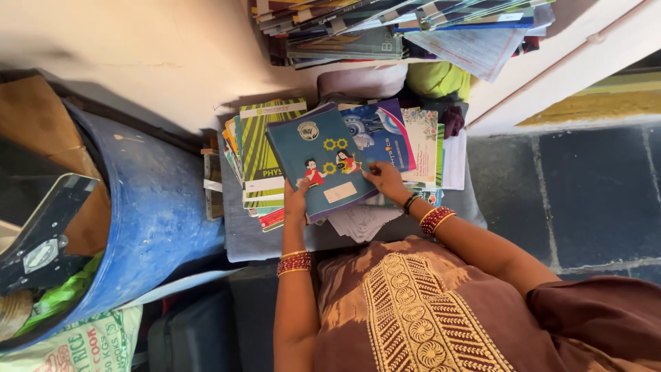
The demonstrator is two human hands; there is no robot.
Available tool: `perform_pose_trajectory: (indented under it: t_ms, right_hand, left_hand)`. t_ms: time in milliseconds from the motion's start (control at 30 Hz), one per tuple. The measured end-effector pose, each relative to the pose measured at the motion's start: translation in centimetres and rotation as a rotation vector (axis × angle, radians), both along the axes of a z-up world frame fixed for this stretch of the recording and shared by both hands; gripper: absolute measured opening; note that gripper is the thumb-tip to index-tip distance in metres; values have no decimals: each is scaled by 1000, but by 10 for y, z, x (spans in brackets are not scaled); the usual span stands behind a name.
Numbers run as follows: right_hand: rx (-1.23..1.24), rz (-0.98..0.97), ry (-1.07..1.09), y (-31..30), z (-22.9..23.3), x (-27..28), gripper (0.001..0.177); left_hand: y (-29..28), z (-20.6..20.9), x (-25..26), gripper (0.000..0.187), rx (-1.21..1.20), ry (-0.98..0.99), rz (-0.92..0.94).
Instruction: The person organizes books and notebooks in a wall niche, picking them up from a pile, flipping through the pages of some items, and placing them onto a shelf.
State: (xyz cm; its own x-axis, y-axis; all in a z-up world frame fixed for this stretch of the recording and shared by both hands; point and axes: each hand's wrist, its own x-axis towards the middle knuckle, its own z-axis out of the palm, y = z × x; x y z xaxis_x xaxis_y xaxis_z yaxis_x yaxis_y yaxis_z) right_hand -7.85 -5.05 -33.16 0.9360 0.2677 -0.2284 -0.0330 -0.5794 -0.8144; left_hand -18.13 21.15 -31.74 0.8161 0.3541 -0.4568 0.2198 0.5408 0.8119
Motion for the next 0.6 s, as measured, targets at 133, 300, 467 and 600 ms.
perform_pose_trajectory:
  t_ms: [133, 300, 467, 600]
  right_hand:
    - [333, -70, 393, 8, 69, -9, 55]
    - [524, -11, 499, 7, 153, -2, 69]
    - [260, 90, 110, -8, 176, -9, 61]
    - [-99, 100, -29, -18, 184, -19, 68]
  left_hand:
    - [-1, 43, -5, 52, -99, -94, -34]
    - [-9, 51, 1, 59, -116, -169, -53]
    - [-25, 79, 35, 74, 374, -378, 90]
    - [-51, 122, 59, 37, 430, -403, -104]
